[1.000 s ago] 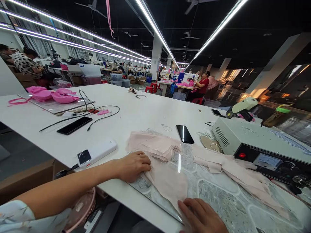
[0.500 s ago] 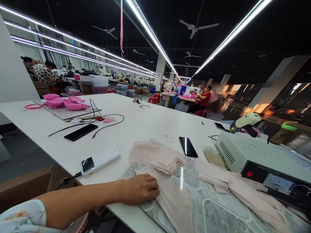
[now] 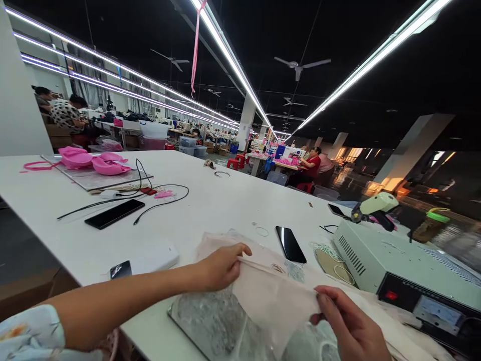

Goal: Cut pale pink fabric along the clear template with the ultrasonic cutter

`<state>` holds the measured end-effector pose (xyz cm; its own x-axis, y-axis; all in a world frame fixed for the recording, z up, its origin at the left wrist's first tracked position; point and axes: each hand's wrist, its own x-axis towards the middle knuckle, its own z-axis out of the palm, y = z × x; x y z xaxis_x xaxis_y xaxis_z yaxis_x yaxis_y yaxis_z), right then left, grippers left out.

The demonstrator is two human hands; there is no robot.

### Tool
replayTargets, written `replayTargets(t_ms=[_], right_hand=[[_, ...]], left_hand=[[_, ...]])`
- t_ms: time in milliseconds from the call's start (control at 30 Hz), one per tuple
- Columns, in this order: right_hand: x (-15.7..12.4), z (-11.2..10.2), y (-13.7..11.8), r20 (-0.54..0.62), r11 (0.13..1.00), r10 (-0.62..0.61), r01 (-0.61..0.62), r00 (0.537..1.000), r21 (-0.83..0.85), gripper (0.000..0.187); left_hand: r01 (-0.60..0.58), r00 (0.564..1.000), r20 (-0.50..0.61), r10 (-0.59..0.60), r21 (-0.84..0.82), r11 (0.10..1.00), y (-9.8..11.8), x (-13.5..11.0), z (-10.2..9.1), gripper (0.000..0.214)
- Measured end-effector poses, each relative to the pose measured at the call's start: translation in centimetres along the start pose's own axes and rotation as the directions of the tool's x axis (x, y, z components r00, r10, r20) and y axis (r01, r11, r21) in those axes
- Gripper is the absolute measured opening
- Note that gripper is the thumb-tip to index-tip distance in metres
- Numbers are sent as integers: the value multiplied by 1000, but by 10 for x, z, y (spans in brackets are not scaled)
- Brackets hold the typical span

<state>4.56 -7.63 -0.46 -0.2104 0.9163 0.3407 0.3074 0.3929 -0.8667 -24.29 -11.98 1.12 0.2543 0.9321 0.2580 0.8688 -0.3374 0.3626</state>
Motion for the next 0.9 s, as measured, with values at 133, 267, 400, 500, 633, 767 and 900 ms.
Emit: replayTargets(t_ms=[133,267,400,500,633,767,900], right_hand=[[55,31,-1,108,980,85,-102,991,169,47],[91,56,21,116,992,117,-122,986,35,31],[98,28,53,-15,990,101,-102,995,-101,31],[83,-21,76,-140,972,115,-141,983,-188,32],[51,-75,106,-269,918,165,-248,949,-311,30],[24,-85,127,-324,874,132,-264,937,-408,29],[12,-73,134,-308,861,28,-179,951,-475,28]], left_hand=[[126,990,70,-125,-3,992,-32,29,-26,40],[132,975,167,-146,90,987,-62,46,-26,31],[55,980,180,-86,166,985,-59,54,-20,33],[-64,976,216,30,152,986,-27,69,-14,29],[-266,917,326,228,78,961,34,111,12,19],[-377,851,412,326,47,925,82,162,58,27],[-374,833,464,301,71,925,102,193,98,30]])
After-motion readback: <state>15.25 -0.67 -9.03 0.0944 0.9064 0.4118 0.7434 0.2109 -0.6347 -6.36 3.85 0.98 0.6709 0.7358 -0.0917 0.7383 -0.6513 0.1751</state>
